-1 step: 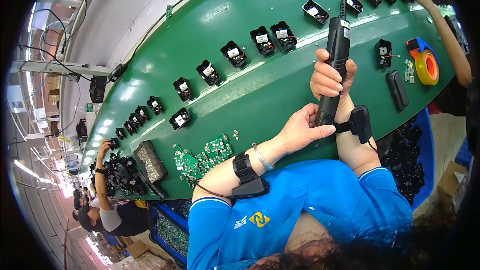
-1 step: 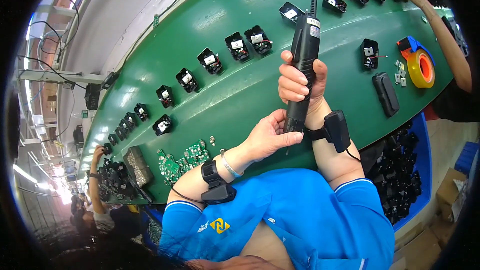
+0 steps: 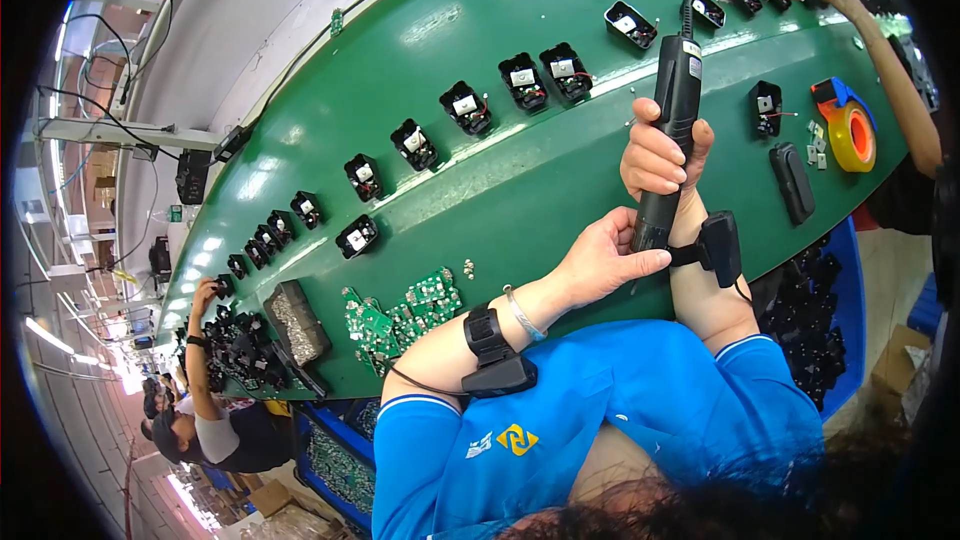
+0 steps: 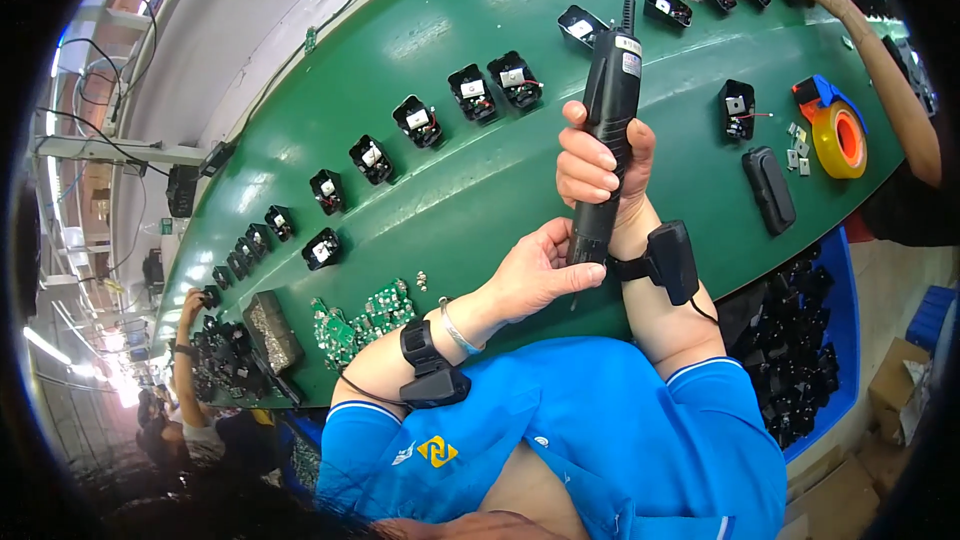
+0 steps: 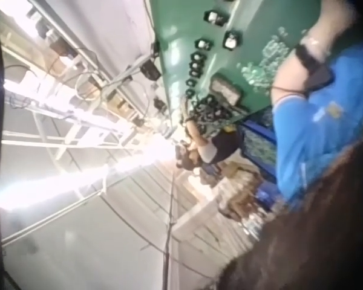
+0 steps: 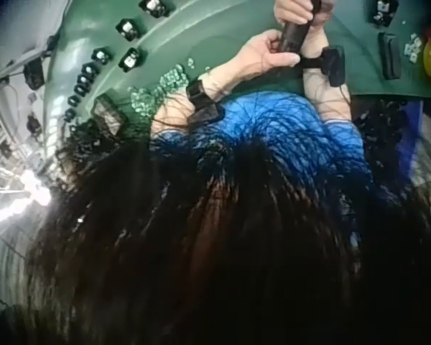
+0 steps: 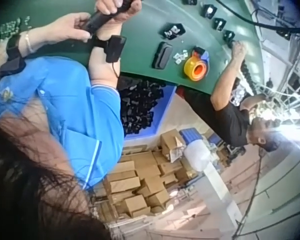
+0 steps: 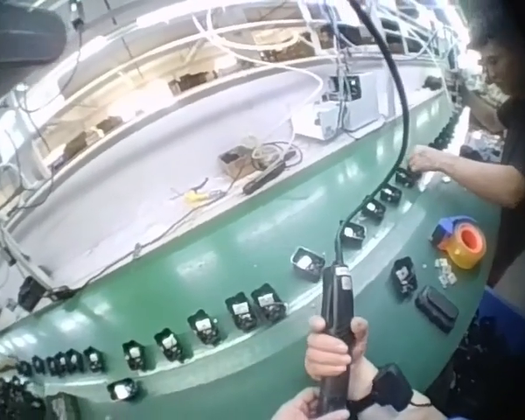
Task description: Assembling electronic components into plastic housings using an electric screwdriver on a production line.
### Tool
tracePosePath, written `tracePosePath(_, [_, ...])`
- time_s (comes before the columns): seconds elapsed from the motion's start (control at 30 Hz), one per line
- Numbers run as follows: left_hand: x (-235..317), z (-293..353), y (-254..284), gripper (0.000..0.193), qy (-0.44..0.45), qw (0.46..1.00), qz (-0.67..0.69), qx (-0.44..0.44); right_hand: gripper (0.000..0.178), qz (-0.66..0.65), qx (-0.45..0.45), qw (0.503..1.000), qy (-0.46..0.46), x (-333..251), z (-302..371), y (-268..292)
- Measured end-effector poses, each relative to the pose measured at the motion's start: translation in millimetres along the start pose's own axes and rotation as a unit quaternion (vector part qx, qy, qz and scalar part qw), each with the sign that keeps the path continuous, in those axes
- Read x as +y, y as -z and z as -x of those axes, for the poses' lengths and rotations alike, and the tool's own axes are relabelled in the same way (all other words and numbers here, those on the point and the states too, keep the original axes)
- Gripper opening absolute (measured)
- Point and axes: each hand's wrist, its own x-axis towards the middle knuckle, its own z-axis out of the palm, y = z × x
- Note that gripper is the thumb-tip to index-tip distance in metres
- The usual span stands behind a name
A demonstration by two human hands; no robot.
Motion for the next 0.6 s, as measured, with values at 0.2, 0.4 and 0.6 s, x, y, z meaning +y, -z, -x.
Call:
tracePosePath(0.2, [-3,-4,-10,0.041,-0.035,0.999,0.005,0.016,0.035,-0.031,-0.02,0.999,0.015,-1,0,-10])
tracePosePath(0.4, [-7,-11,-17,0.042,-0.037,0.997,-0.058,0.019,0.04,-0.037,-0.074,0.997,0.005,-9,4,-14])
tracePosePath(0.6, [-6,-12,-20,0.043,-0.055,0.987,-0.136,0.067,0.037,-0.016,-0.053,0.998,0.015,-9,3,-15])
